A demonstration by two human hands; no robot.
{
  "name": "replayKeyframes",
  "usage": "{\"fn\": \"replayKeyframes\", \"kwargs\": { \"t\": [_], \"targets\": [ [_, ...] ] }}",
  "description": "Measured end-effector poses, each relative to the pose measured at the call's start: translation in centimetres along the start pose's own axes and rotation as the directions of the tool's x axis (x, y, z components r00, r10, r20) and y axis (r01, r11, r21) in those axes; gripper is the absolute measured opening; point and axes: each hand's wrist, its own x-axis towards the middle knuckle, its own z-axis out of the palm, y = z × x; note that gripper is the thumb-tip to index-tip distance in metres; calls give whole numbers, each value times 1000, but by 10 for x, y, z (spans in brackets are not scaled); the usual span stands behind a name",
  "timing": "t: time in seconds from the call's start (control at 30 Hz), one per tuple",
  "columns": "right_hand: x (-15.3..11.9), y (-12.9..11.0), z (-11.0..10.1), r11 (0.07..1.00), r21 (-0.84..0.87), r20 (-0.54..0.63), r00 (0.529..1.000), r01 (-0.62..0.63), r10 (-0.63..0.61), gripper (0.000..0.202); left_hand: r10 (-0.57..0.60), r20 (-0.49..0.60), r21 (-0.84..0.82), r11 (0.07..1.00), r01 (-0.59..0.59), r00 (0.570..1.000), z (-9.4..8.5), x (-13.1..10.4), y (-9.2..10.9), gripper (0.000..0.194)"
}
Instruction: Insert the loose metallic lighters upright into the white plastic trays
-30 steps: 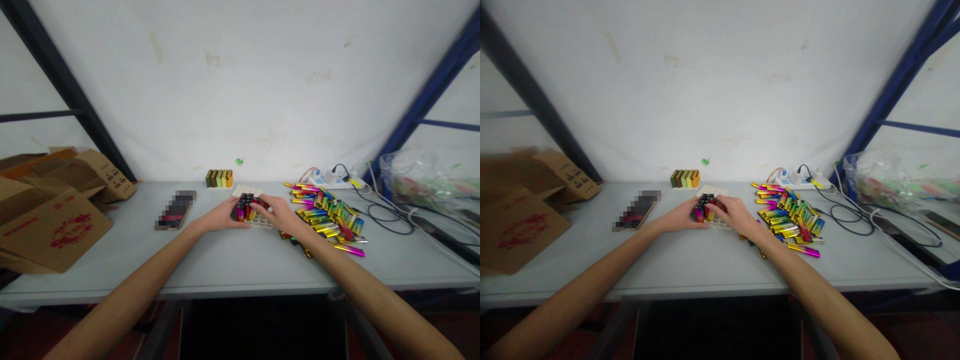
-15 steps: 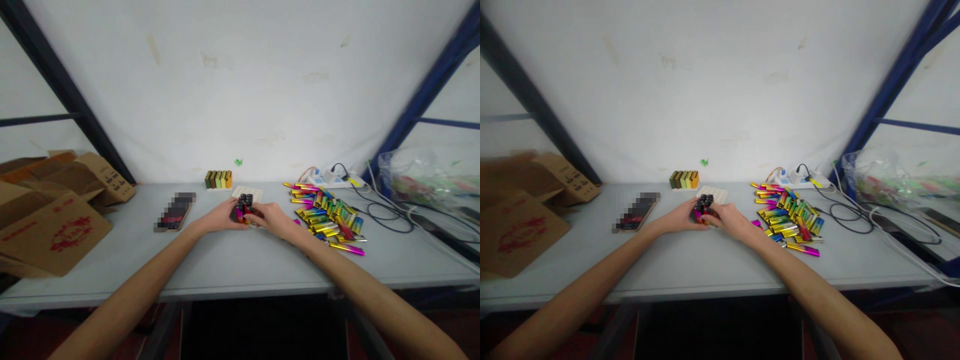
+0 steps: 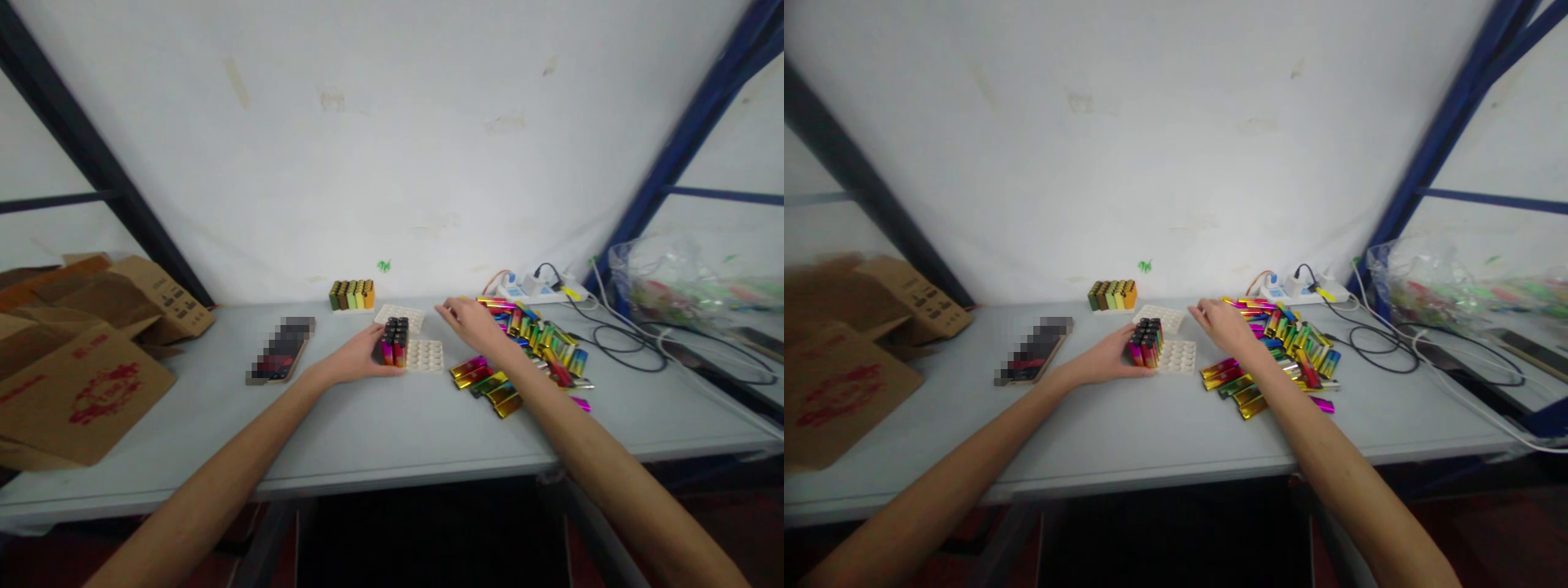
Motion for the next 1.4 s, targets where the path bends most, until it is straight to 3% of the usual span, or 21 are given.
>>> {"fn": "replayKeyframes", "kwargs": {
  "t": [0.07, 0.17, 0.33, 0.57, 0.73, 0.9, 1.0, 1.2, 1.4],
  "targets": [
    [2, 31, -4, 994, -97, 47, 997, -57, 62, 26, -7, -3, -1, 1000, 7, 1000, 0, 0, -1, 96],
    [0, 65, -12, 984, -161, 187, 977, -72, 102, 22, -16, -15, -15, 1000, 15, 1000, 0, 0, 0, 96],
    [-5, 78, -11, 981, -181, 316, 941, -64, 120, 18, -35, 6, -31, 999, 35, 999, -3, 0, 7, 94],
    [-2, 64, 6, 979, -197, 279, 954, -51, 106, 20, -39, 22, -58, 998, 40, 999, -5, -1, 12, 84],
    [1, 33, 0, 997, 77, 62, 998, 27, -32, 32, -66, 25, -42, 997, 67, 997, -4, -1, 12, 86],
    [-2, 3, -2, 960, 255, -8, 993, 119, -120, 40, -55, 16, -64, 996, 56, 998, -5, -2, 14, 82],
    [-3, -7, 1, 935, 327, 18, 988, 138, -152, 39, -39, 14, -76, 996, 40, 999, -5, -2, 15, 83],
    [-7, -11, 0, 907, 421, 112, 991, 20, -74, 36, -37, 19, -86, 996, 39, 999, -6, -2, 15, 85],
    [0, -6, 9, 796, 605, 14, 999, 16, -30, 36, -45, 24, -83, 995, 46, 999, -5, -2, 14, 85]
  ]
}}
